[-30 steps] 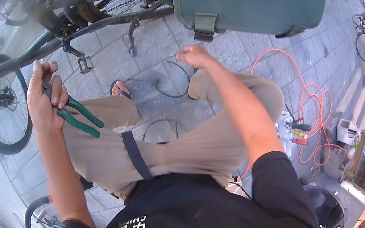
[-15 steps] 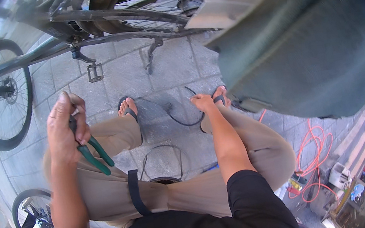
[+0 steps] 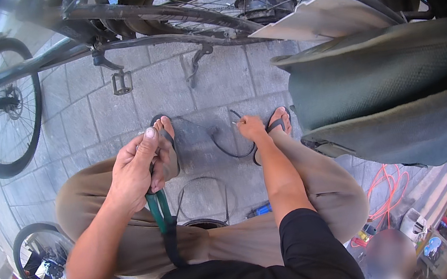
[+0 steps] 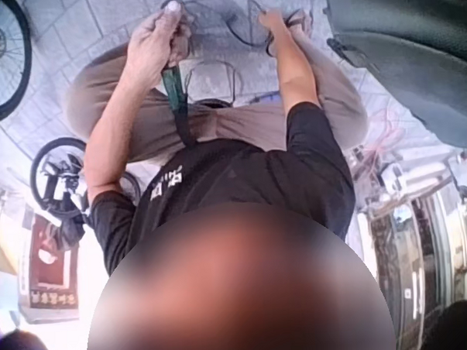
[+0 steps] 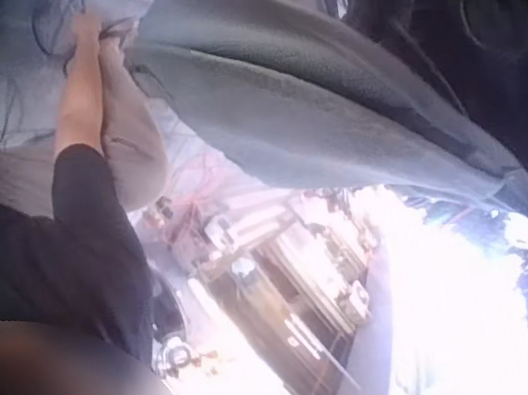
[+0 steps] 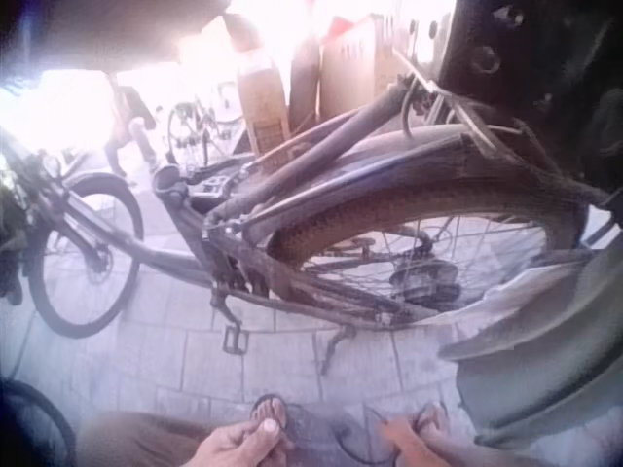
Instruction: The person works on the electrical wiring of a bicycle, using pliers to strip and connect wires near the rear rack and battery pack. The person handles connectors and wires, adjusts connections, and uses tools to prepare and secure the electrical components.
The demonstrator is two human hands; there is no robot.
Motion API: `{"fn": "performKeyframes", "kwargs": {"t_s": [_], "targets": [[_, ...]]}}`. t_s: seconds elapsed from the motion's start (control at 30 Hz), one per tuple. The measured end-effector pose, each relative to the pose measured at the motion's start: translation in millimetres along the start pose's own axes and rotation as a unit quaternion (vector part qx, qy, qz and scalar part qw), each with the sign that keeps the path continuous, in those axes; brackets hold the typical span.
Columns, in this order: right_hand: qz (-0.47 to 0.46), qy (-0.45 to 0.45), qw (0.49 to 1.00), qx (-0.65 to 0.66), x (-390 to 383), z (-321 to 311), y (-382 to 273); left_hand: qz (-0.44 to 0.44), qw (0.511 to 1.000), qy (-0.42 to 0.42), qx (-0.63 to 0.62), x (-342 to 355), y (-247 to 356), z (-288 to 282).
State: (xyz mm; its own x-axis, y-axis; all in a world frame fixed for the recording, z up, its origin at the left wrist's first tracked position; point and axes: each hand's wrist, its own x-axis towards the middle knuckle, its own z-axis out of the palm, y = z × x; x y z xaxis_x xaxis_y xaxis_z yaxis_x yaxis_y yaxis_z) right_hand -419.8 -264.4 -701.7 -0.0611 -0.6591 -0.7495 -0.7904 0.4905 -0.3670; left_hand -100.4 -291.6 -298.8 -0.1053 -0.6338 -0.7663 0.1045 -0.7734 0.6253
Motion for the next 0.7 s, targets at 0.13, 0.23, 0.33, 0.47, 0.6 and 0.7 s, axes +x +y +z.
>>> {"fn": "performKeyframes", "kwargs": {"t_s": [0.13,0.23,0.33,0.47,0.6,0.7], "targets": [[0.009,-0.057,0.964,0.261,-26.2,-2.6,-31.8,0.015,0.999,0.014,0.026,0.4,-0.2,3.1],[-0.027,-0.063,0.906,0.417,-55.4,-28.2,-76.1,0.025,0.998,0.033,0.045,-0.3,2.8,9.1],[-0.084,-0.112,0.82,0.555,-98.2,-63.0,-126.7,0.04,0.994,0.058,0.079,-4.5,3.1,11.4],[-0.169,-0.134,0.742,0.634,-172.4,-95.8,-194.3,0.064,0.989,0.077,0.107,-0.7,-14.3,-1.4],[-0.241,-0.169,0.702,0.648,-228.8,-94.0,-221.4,0.119,0.989,0.058,0.072,-5.2,-26.3,-6.4],[-0.262,-0.191,0.689,0.648,-264.2,-89.6,-229.5,0.129,0.99,0.037,0.05,-19.0,-29.1,-5.4]]}}
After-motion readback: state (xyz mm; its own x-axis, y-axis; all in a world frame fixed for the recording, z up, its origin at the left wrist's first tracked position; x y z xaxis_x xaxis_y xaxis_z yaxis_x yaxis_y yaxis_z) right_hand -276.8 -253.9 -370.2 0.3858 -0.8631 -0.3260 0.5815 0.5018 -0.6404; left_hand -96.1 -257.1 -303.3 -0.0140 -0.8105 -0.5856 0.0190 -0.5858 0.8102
